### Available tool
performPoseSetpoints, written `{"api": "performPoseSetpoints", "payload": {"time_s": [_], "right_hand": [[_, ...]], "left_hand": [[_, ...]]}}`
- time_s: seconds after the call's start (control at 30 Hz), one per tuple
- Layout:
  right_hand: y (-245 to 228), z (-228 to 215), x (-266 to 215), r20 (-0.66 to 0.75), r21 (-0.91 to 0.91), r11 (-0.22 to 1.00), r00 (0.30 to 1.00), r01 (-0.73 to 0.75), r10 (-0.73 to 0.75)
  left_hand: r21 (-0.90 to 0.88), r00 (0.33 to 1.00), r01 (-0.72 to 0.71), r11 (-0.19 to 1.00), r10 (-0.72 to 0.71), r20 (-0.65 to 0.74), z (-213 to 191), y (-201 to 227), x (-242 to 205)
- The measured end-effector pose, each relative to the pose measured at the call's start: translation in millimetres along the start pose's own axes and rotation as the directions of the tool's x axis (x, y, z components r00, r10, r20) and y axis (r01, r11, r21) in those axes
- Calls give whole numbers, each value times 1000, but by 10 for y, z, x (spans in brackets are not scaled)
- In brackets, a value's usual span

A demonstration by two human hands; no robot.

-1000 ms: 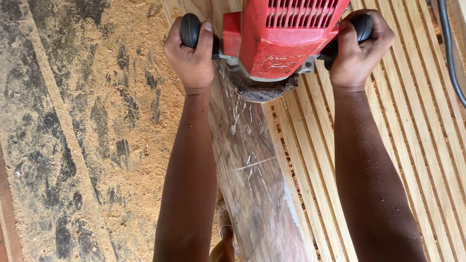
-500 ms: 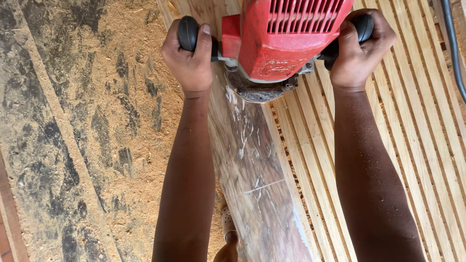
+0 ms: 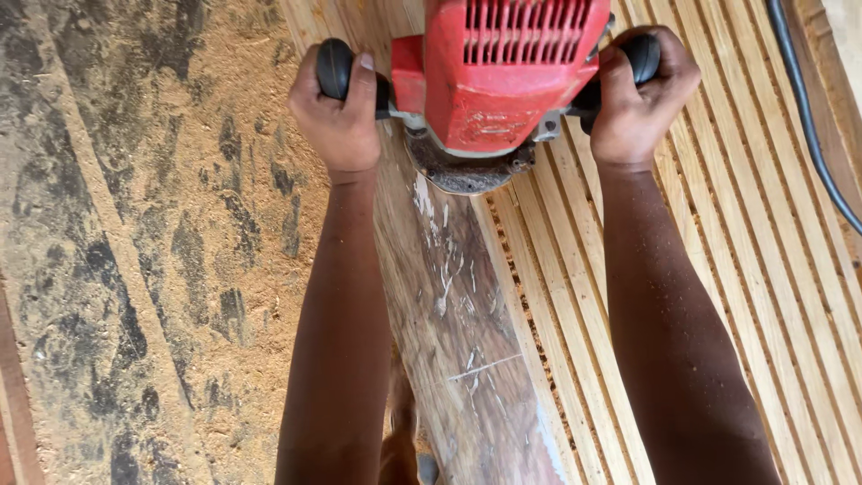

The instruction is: The person uses a handheld electric router to cut grooves into a long wooden plank. They guide the tool along the wood's length, creating parallel channels while sawdust accumulates on the surface.

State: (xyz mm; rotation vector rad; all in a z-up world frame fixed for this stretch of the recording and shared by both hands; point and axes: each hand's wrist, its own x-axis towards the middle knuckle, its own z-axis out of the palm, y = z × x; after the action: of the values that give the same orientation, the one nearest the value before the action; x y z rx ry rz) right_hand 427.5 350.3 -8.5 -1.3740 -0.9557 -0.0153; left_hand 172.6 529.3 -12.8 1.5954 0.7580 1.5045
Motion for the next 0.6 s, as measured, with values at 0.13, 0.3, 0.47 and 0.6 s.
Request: {"api": "performPoseSetpoints", "payload": {"time_s": [0.13, 0.3, 0.47, 0.6], "right_hand": [[248, -58, -128, -10, 7, 1000, 1000, 29, -29], [515, 2, -50, -40, -48, 999, 999, 17, -19], [697, 52, -20, -74, -1, 1000, 997, 15, -15], [754, 105, 56, -83, 68, 997, 996, -32, 38]], "left_hand": [[-127, 1000, 30, 991, -29, 12, -2, -47, -28], [-4, 1000, 1, 1000, -1, 11, 15, -72, 132], [-38, 1000, 20, 999, -20, 10, 50, -162, 229], [-156, 998, 54, 986, -50, 31, 82, -207, 318]]}}
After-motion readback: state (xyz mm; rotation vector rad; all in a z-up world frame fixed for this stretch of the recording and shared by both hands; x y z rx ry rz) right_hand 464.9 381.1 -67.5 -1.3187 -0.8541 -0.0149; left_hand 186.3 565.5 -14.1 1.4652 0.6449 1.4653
